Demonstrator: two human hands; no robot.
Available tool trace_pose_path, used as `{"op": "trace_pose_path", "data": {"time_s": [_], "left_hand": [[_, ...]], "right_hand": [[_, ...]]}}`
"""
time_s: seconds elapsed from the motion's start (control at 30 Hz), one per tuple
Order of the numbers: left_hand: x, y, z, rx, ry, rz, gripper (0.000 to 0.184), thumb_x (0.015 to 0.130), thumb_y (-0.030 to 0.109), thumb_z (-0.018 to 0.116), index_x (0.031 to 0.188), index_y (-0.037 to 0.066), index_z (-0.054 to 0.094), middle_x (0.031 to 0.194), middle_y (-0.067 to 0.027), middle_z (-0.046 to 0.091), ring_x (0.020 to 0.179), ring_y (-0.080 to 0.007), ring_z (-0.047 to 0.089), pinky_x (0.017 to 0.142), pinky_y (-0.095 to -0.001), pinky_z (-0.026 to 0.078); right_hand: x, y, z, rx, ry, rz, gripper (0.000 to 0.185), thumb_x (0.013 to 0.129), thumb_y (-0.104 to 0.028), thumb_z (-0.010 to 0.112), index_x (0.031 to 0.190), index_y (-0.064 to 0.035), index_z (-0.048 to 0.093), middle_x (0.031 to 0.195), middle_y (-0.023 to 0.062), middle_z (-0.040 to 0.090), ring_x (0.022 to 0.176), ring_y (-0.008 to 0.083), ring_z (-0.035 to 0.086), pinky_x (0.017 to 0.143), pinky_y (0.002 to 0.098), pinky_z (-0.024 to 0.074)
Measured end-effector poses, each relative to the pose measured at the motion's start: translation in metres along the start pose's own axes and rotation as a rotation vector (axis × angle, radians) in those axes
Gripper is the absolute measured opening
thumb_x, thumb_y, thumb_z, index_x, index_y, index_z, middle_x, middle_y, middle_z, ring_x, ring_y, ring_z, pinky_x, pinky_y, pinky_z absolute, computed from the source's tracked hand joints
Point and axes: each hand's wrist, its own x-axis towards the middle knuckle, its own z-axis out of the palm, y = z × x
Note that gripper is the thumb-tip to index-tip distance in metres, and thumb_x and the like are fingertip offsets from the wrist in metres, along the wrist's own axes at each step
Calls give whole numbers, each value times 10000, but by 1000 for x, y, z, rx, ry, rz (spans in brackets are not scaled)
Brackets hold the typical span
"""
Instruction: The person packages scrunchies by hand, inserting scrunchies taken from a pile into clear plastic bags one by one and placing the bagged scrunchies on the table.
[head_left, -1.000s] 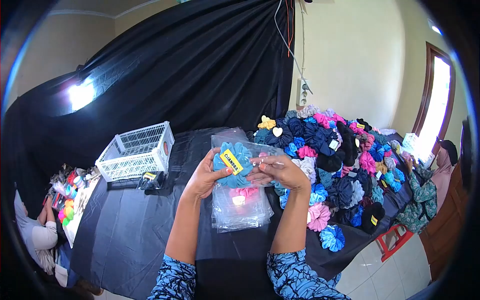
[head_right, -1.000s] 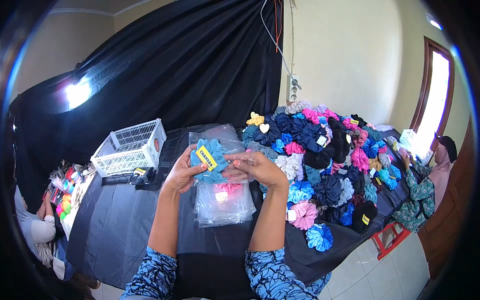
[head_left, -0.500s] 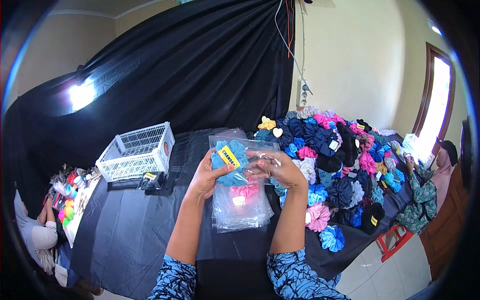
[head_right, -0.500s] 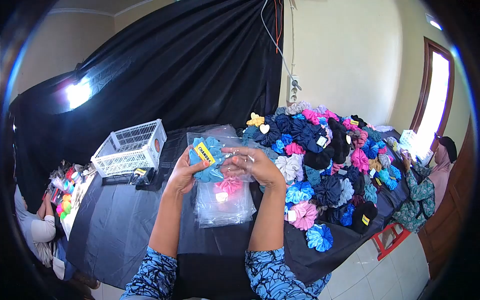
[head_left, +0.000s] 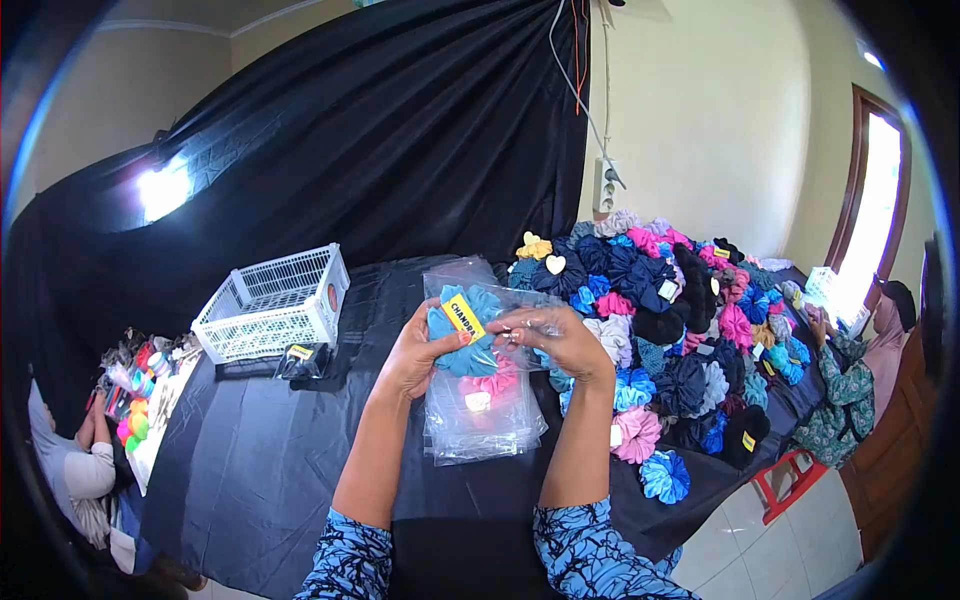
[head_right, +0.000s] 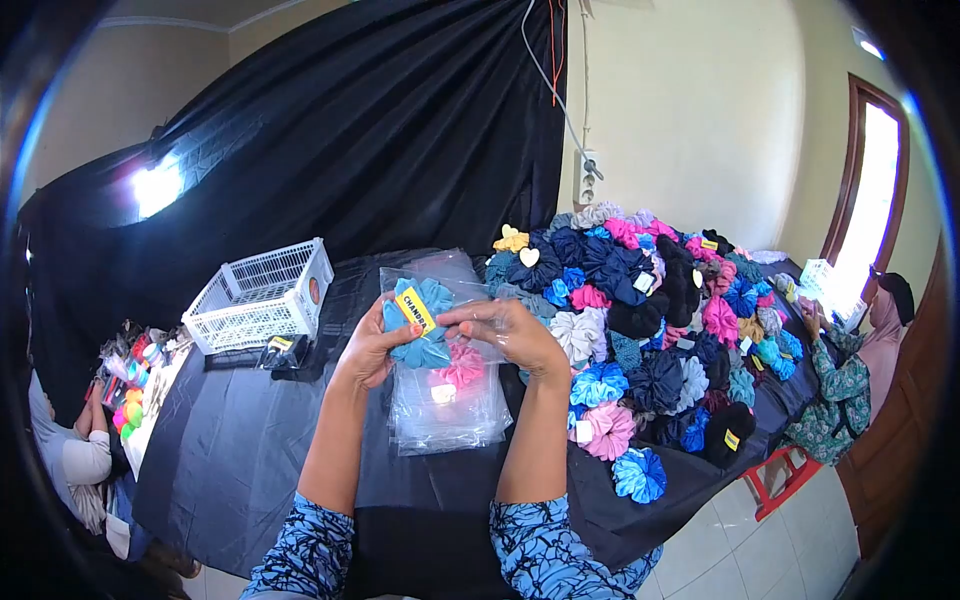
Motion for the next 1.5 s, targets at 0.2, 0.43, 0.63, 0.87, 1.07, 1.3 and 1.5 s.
{"op": "trace_pose_path", "data": {"time_s": [0.2, 0.43, 0.63, 0.87, 1.07, 1.3, 1.5], "left_hand": [[-1, 2, 2, -25, 3, 1, 587, 746, -40, 723, 1239, 7, 408, 1017, -126, 637, 896, -185, 656, 803, -327, 548], [0, 0, 0, -58, 23, 2, 611, 748, -49, 717, 1258, 8, 386, 1027, -131, 637, 903, -192, 657, 791, -324, 552], [1, 1, -2, -62, 11, 3, 646, 744, -49, 721, 1280, 14, 365, 1036, -134, 633, 909, -195, 655, 800, -326, 550], [0, 1, 2, -112, 15, 13, 597, 736, -55, 724, 1245, -12, 415, 1023, -127, 631, 906, -188, 653, 800, -328, 552], [2, -1, 0, -32, 49, 37, 549, 738, -51, 721, 1216, -21, 454, 1002, -113, 641, 894, -181, 654, 805, -323, 548], [1, 0, 1, -5, -15, 34, 534, 734, -27, 737, 1204, -16, 483, 1024, -102, 644, 890, -171, 651, 825, -316, 532], [-5, 2, 2, 129, -114, -46, 473, 717, -17, 756, 1142, -12, 550, 987, -83, 654, 890, -148, 640, 839, -298, 516]], "right_hand": [[0, 4, 0, -54, -89, 25, 258, 849, -115, 633, 1084, -14, 667, 966, 106, 691, 910, 181, 639, 868, 302, 469], [1, -1, 4, 36, -41, 22, 244, 830, -66, 642, 1059, 12, 669, 918, 101, 668, 902, 187, 638, 835, 292, 489], [4, 7, 3, -14, -66, -60, 235, 805, -134, 683, 994, 4, 696, 947, 77, 611, 833, 171, 601, 753, 284, 485], [4, 4, 6, -307, -72, -163, 253, 793, -231, 704, 968, -49, 719, 826, 32, 618, 793, 172, 559, 727, 308, 462], [-2, 0, 1, 171, 25, 155, 231, 824, -118, 661, 998, 31, 680, 919, 118, 674, 779, 198, 668, 710, 276, 522], [-6, 6, -2, 363, -12, 228, 423, 883, -114, 612, 1268, 28, 510, 1056, 172, 638, 929, 267, 661, 818, 336, 553], [-7, 2, -1, 208, -68, 270, 438, 910, -176, 583, 1315, -43, 485, 1120, 187, 615, 965, 242, 650, 838, 324, 553]]}}
